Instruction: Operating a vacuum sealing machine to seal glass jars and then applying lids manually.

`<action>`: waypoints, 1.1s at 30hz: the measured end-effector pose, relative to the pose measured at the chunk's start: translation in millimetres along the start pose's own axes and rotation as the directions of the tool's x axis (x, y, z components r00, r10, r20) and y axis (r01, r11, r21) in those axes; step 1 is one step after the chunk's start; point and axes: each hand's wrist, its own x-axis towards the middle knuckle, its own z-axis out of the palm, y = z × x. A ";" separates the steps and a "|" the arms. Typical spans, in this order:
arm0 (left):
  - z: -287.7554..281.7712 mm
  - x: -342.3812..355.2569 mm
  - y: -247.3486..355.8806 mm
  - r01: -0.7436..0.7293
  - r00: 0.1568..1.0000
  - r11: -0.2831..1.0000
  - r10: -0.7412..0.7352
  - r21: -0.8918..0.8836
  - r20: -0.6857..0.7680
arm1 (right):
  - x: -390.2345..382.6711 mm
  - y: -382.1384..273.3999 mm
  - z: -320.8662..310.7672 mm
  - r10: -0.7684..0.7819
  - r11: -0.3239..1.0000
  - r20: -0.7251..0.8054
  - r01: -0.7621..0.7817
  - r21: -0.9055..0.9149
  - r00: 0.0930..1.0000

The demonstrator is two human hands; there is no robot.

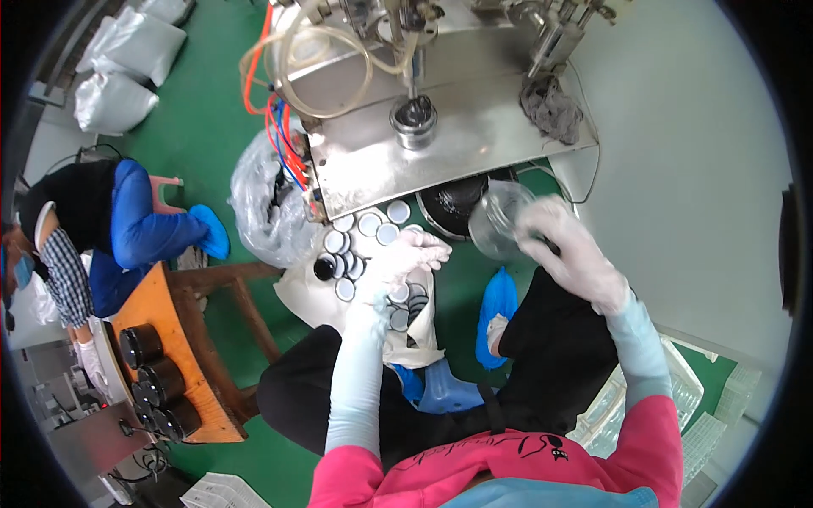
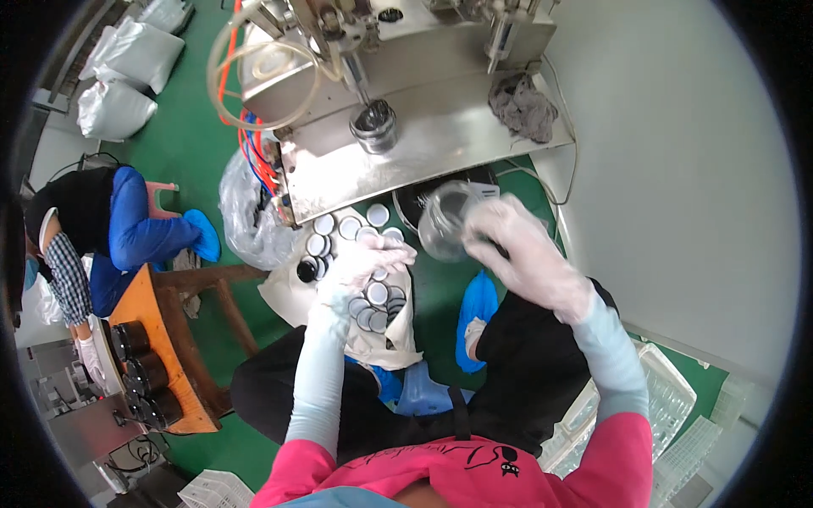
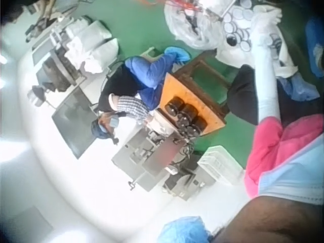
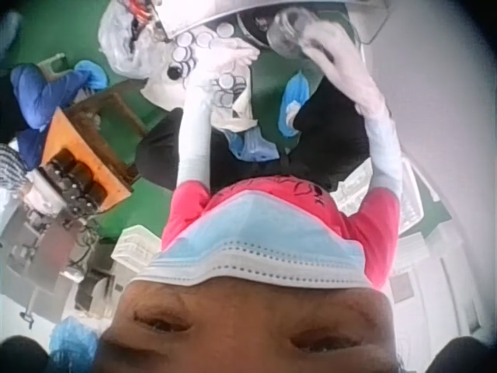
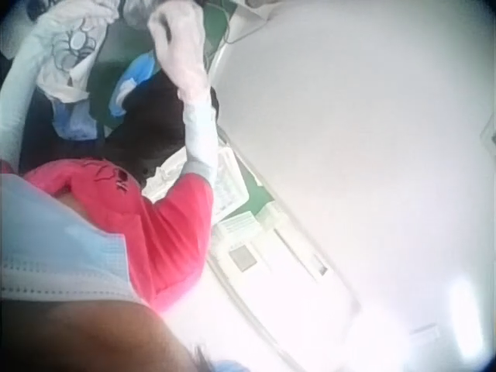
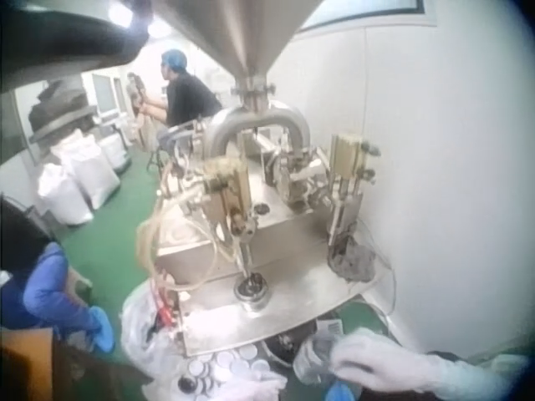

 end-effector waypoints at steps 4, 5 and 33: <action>-15.4 -6.1 66.1 -0.378 0.817 0.892 0.448 0.249 -0.364 | 57.6 39.8 16.1 -0.072 0.971 -0.158 0.034 -0.235 0.985; -15.2 1.2 74.4 -0.442 0.578 0.743 0.664 0.503 -0.474 | 71.2 48.3 19.3 -0.100 0.952 -0.228 0.027 -0.303 0.968; -29.9 14.3 73.1 -0.416 0.309 0.607 0.794 0.677 -0.523 | 152.5 64.5 85.1 0.205 0.978 -0.345 -0.179 0.106 0.916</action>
